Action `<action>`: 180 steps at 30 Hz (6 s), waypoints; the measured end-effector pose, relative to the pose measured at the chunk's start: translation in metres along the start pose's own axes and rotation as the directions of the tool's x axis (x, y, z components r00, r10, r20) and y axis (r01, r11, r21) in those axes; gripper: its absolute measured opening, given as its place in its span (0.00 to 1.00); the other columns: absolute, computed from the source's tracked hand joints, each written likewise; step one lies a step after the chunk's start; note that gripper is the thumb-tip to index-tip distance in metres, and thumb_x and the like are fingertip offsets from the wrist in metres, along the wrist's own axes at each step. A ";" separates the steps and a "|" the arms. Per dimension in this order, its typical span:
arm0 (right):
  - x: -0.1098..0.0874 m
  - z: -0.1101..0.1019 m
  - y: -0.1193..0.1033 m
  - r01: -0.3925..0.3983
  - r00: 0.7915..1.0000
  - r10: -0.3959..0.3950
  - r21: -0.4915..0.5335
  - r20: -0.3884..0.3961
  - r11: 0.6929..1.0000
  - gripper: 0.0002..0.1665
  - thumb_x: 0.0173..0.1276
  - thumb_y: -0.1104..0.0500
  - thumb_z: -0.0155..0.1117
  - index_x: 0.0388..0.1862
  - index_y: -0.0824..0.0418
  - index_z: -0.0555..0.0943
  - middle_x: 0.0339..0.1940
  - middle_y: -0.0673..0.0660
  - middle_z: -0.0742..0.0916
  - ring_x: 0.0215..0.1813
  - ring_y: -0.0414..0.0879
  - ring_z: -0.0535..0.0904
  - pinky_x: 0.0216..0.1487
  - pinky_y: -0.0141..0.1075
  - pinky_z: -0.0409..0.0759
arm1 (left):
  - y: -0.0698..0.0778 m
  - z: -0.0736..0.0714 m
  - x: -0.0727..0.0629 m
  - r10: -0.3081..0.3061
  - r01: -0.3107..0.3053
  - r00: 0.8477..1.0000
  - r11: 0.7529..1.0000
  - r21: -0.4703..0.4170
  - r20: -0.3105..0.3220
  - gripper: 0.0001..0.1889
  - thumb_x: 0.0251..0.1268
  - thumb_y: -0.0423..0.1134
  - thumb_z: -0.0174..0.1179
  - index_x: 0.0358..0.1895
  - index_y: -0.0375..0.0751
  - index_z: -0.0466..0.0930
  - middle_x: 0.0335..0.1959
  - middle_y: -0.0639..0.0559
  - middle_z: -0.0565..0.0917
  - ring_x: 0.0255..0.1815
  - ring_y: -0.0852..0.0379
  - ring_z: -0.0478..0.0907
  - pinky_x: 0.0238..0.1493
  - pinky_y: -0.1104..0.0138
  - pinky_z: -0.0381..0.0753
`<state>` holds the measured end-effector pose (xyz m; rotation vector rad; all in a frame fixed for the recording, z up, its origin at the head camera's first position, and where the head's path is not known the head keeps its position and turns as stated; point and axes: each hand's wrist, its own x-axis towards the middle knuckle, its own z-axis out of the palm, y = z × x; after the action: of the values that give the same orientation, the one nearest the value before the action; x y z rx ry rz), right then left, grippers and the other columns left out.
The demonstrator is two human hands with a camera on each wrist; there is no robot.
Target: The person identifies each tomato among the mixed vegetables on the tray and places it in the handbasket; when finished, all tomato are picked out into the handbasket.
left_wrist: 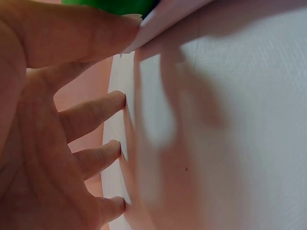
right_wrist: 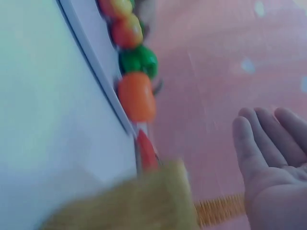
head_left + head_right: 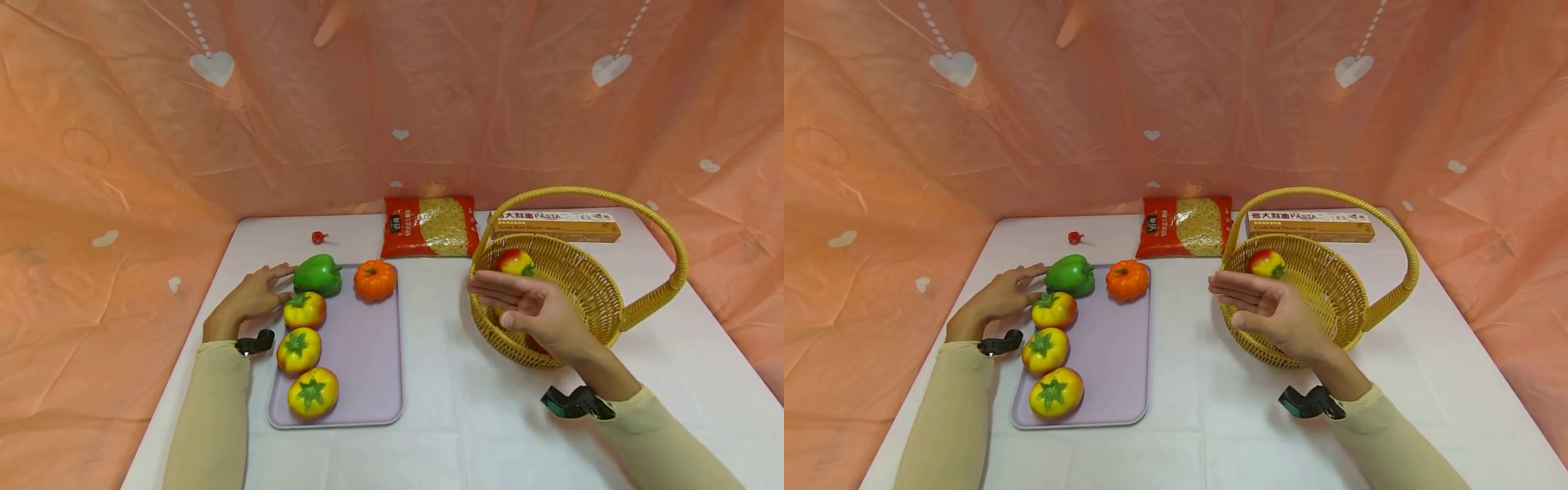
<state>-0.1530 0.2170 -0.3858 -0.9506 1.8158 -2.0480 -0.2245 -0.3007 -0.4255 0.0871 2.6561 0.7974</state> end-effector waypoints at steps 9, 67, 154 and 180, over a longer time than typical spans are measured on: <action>0.029 0.044 0.020 -0.043 0.990 0.051 -0.057 0.131 0.997 0.43 0.75 0.47 0.77 0.78 0.70 0.76 0.76 0.62 0.84 0.77 0.54 0.82 0.77 0.40 0.80 | -0.001 0.000 -0.001 0.002 -0.002 1.000 1.000 -0.008 -0.002 0.37 0.77 0.42 0.62 0.87 0.47 0.64 0.90 0.33 0.57 0.90 0.21 0.39 0.80 0.19 0.41; 0.070 0.132 0.079 -0.201 0.897 0.271 -0.224 0.349 0.954 0.33 0.67 0.66 0.81 0.71 0.58 0.85 0.67 0.53 0.90 0.64 0.38 0.87 0.67 0.37 0.87 | -0.003 0.001 -0.001 0.050 -0.050 0.999 0.999 0.017 -0.020 0.36 0.76 0.40 0.61 0.86 0.45 0.65 0.89 0.32 0.58 0.89 0.19 0.41 0.82 0.21 0.41; 0.023 0.042 0.013 0.009 0.996 -0.006 -0.034 0.086 0.999 0.38 0.77 0.53 0.75 0.76 0.73 0.76 0.73 0.63 0.86 0.74 0.50 0.85 0.75 0.40 0.82 | -0.001 -0.001 0.000 0.005 -0.005 1.000 1.000 -0.019 0.007 0.37 0.77 0.42 0.63 0.87 0.48 0.64 0.90 0.33 0.56 0.90 0.21 0.38 0.79 0.18 0.41; 0.139 0.167 0.096 -0.122 0.931 0.162 -0.139 0.327 0.983 0.35 0.71 0.64 0.78 0.76 0.64 0.81 0.75 0.61 0.85 0.73 0.41 0.84 0.78 0.49 0.80 | 0.002 -0.001 0.003 0.031 -0.031 0.999 0.999 -0.010 -0.013 0.36 0.78 0.42 0.63 0.86 0.47 0.67 0.89 0.33 0.57 0.90 0.21 0.40 0.80 0.19 0.42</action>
<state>-0.1792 -0.0142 -0.4323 -1.0892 1.7729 -1.5926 -0.2279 -0.2987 -0.4246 0.1210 2.6685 0.8244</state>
